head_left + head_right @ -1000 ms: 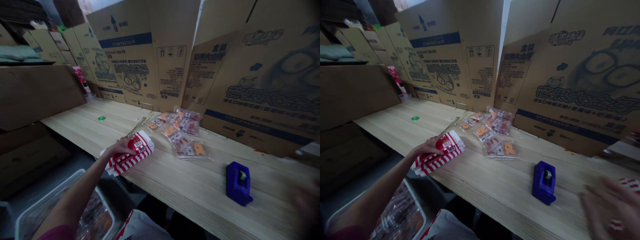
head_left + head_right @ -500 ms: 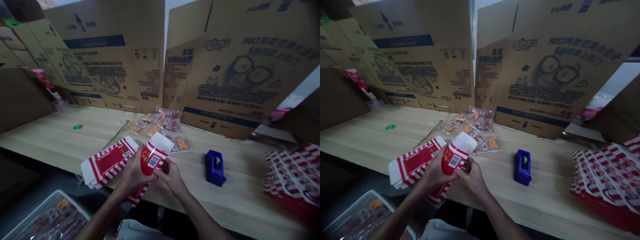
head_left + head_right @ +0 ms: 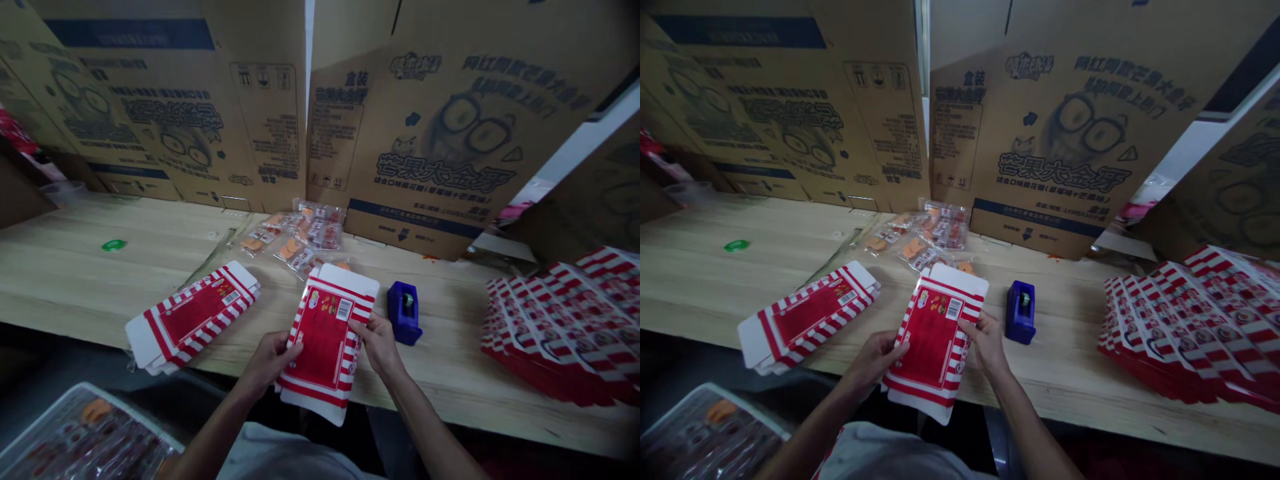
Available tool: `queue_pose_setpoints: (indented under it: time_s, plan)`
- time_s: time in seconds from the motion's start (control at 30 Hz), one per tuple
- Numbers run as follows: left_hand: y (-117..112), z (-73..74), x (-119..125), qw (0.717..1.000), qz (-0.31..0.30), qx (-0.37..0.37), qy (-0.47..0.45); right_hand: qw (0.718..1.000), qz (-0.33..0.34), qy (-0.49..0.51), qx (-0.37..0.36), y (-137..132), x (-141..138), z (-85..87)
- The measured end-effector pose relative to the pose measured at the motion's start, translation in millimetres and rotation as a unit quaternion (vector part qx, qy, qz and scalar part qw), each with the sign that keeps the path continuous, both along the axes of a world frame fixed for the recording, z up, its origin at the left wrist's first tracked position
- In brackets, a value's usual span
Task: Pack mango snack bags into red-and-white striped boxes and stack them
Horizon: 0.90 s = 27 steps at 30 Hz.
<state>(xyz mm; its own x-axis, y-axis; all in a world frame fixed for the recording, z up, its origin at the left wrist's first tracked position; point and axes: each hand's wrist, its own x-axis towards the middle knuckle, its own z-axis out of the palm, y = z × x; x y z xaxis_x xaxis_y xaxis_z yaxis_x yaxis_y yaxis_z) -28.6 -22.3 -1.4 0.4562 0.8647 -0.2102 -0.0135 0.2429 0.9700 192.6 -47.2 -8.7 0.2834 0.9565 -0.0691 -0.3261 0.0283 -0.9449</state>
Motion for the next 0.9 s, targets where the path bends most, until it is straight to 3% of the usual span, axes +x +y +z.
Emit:
queue_pose_setpoints:
  time_s: [0.13,0.23,0.33,0.43,0.6,0.73,0.9]
  plan:
    - [-15,-14.3,-6,1.000,0.017,-0.012,0.011,1.000,0.018,-0.003,-0.003,5,1,-7.8]
    - [-12,-8.9,-8,1.000,0.004,0.002,-0.015,0.998,0.056,0.020,-0.024,1,-1,-15.9]
    - [0,-0.5,-6,0.996,0.032,0.039,-0.069,0.989,0.129,0.027,-0.060,-12,-5,-24.4]
    - [11,-3.3,-3,0.993,0.050,0.054,-0.094,0.980,0.184,0.026,-0.065,-25,-10,-34.3]
    - [18,-28.1,0,0.993,0.029,0.063,-0.096,0.996,0.070,-0.055,-0.011,-28,-3,-46.5]
    - [20,-41.8,0,0.995,0.023,0.022,-0.098,0.987,0.078,-0.141,-0.002,-16,10,-50.5]
    - [30,-43.0,9,0.994,0.090,0.012,-0.068,0.967,0.045,-0.247,0.041,-1,14,-51.5]
